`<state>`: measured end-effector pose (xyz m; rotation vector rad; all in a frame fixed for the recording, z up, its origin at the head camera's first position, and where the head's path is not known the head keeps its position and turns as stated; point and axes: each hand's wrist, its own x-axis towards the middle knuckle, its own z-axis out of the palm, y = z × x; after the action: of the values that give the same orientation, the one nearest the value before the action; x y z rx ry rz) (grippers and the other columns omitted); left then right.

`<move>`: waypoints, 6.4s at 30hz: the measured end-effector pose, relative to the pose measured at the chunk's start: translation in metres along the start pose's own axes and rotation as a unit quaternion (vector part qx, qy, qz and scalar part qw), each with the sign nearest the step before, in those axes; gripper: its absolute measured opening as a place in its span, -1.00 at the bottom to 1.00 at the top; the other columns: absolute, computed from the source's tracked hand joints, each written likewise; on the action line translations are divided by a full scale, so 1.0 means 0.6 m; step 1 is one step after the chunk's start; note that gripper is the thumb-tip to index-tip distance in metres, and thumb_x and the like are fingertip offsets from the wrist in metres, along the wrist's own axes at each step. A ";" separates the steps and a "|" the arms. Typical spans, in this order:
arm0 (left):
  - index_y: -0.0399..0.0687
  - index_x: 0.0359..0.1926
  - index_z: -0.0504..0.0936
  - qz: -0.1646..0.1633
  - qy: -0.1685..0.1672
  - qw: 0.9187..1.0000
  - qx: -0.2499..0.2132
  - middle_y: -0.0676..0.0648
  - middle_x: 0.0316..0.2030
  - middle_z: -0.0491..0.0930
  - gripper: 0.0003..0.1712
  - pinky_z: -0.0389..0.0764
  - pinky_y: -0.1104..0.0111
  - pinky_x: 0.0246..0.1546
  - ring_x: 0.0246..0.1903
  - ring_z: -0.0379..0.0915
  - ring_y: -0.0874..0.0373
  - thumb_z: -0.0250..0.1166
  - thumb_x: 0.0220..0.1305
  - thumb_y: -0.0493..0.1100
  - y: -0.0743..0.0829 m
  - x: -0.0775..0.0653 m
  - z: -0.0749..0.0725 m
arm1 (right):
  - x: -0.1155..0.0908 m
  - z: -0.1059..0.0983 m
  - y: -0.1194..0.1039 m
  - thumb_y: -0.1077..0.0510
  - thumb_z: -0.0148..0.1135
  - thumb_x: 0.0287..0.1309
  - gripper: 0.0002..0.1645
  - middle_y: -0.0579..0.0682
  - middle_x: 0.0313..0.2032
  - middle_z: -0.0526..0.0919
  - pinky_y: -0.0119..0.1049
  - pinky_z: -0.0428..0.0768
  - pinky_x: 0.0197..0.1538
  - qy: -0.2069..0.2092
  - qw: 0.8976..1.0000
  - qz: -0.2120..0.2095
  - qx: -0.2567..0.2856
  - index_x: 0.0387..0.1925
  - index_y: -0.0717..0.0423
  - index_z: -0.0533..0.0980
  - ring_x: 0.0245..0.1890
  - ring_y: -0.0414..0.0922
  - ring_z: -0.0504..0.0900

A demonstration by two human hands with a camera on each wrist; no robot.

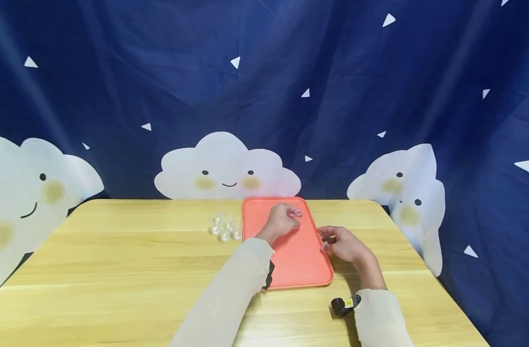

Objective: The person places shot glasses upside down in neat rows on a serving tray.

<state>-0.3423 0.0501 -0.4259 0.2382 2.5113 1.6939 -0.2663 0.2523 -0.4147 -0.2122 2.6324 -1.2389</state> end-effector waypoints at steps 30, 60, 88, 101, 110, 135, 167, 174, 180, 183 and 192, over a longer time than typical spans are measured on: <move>-0.22 -0.01 0.66 0.125 -0.013 0.987 0.097 -0.08 -0.14 0.63 -0.71 0.60 0.28 0.00 -0.10 0.55 0.06 0.36 0.23 -0.36 0.059 -0.052 -0.115 | 0.000 0.003 0.003 0.47 0.24 0.19 -0.41 0.09 -0.01 0.68 -0.16 0.66 0.00 0.011 1.000 0.008 -0.001 0.28 0.27 0.50 -0.14 -0.02 0.62; -0.33 0.02 0.63 0.110 0.056 0.976 0.180 -0.27 -0.06 0.64 -0.70 0.61 0.13 0.04 -0.09 0.57 -0.07 0.33 0.26 -0.37 -0.017 -0.078 -0.322 | -0.004 0.000 0.007 0.49 0.27 0.15 -0.40 0.13 -0.01 0.68 -0.18 0.64 -0.05 -0.003 1.000 -0.013 0.022 0.27 0.33 0.50 -0.15 -0.01 0.62; -0.39 -0.02 0.64 0.092 0.056 0.975 0.196 -0.18 -0.26 0.65 -0.70 0.64 0.19 -0.13 -0.24 0.60 -0.02 0.38 0.23 -0.36 -0.104 -0.118 -0.396 | 0.000 -0.001 0.009 0.49 0.26 0.15 -0.40 0.13 0.00 0.68 -0.18 0.63 -0.03 -0.006 0.999 -0.012 0.030 0.27 0.33 0.50 -0.15 -0.01 0.62; -0.34 -0.09 0.66 0.066 0.014 0.978 0.199 -0.11 -0.29 0.64 -0.70 0.58 0.29 -0.21 -0.24 0.56 0.04 0.45 0.15 -0.31 -0.130 -0.134 -0.392 | 0.002 -0.002 0.009 0.47 0.27 0.16 -0.42 0.12 -0.01 0.68 -0.19 0.64 -0.02 -0.004 1.000 -0.006 0.024 0.26 0.30 0.51 -0.14 -0.02 0.62; -0.23 -0.17 0.67 0.060 -0.019 0.982 0.180 -0.08 -0.29 0.64 -0.72 0.59 0.28 -0.21 -0.26 0.58 0.08 0.51 0.09 -0.26 -0.141 -0.136 -0.389 | 0.002 -0.002 0.006 0.47 0.27 0.18 -0.41 0.12 -0.01 0.68 -0.17 0.64 -0.01 -0.007 1.000 -0.009 0.024 0.27 0.31 0.50 -0.13 -0.02 0.62; -0.20 -0.13 0.67 0.054 -0.038 0.983 0.172 -0.06 -0.25 0.64 -0.64 0.60 0.26 -0.17 -0.20 0.57 0.07 0.55 0.13 -0.12 -0.146 -0.129 -0.369 | 0.000 0.000 0.005 0.48 0.26 0.16 -0.41 0.13 0.00 0.67 -0.19 0.62 -0.03 -0.007 0.999 -0.011 0.034 0.26 0.32 0.51 -0.14 -0.02 0.61; -0.17 -0.03 0.59 0.095 0.059 0.987 0.119 -0.14 -0.15 0.60 -0.66 0.58 0.23 -0.09 -0.11 0.55 -0.02 0.41 0.25 -0.10 -0.037 -0.097 -0.384 | 0.000 -0.002 0.007 0.47 0.27 0.15 -0.41 0.12 0.00 0.67 -0.18 0.63 -0.03 -0.003 1.000 -0.004 0.025 0.26 0.30 0.52 -0.14 -0.03 0.62; -0.19 -0.08 0.59 0.117 0.048 0.986 0.106 -0.10 -0.20 0.60 -0.69 0.59 0.26 -0.11 -0.16 0.54 0.02 0.41 0.23 -0.15 -0.007 -0.066 -0.332 | 0.001 -0.003 0.007 0.49 0.25 0.14 -0.40 0.13 0.00 0.67 -0.20 0.64 -0.04 -0.003 1.000 -0.003 0.027 0.26 0.32 0.51 -0.14 -0.02 0.61; -0.20 -0.13 0.59 0.149 0.027 0.984 0.098 -0.10 -0.21 0.62 -0.74 0.60 0.26 -0.03 -0.17 0.56 0.03 0.42 0.20 -0.22 0.012 -0.047 -0.287 | 0.001 -0.003 0.006 0.48 0.26 0.15 -0.41 0.11 -0.01 0.67 -0.19 0.64 -0.03 -0.003 1.000 0.002 0.028 0.26 0.30 0.51 -0.13 -0.02 0.61; -0.25 -0.12 0.62 0.169 0.014 0.980 0.103 -0.12 -0.22 0.64 -0.74 0.61 0.25 -0.03 -0.18 0.58 0.03 0.40 0.18 -0.25 0.017 -0.040 -0.268 | 0.000 -0.003 0.005 0.48 0.26 0.16 -0.42 0.10 -0.01 0.68 -0.19 0.63 -0.03 -0.003 1.000 0.003 0.027 0.26 0.30 0.51 -0.13 -0.01 0.61; -0.25 -0.17 0.67 0.183 0.000 0.976 0.119 -0.08 -0.33 0.62 -0.73 0.54 0.39 -0.23 -0.31 0.51 0.13 0.42 0.08 -0.27 0.034 -0.026 -0.217 | 0.002 -0.004 0.006 0.50 0.25 0.14 -0.42 0.11 -0.03 0.68 -0.21 0.63 -0.04 -0.002 1.000 -0.004 0.026 0.25 0.32 0.52 -0.14 -0.01 0.61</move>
<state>-0.3480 -0.0642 -0.3581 0.7645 2.8026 1.4855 -0.2680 0.2560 -0.4160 -0.2178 2.5947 -1.3065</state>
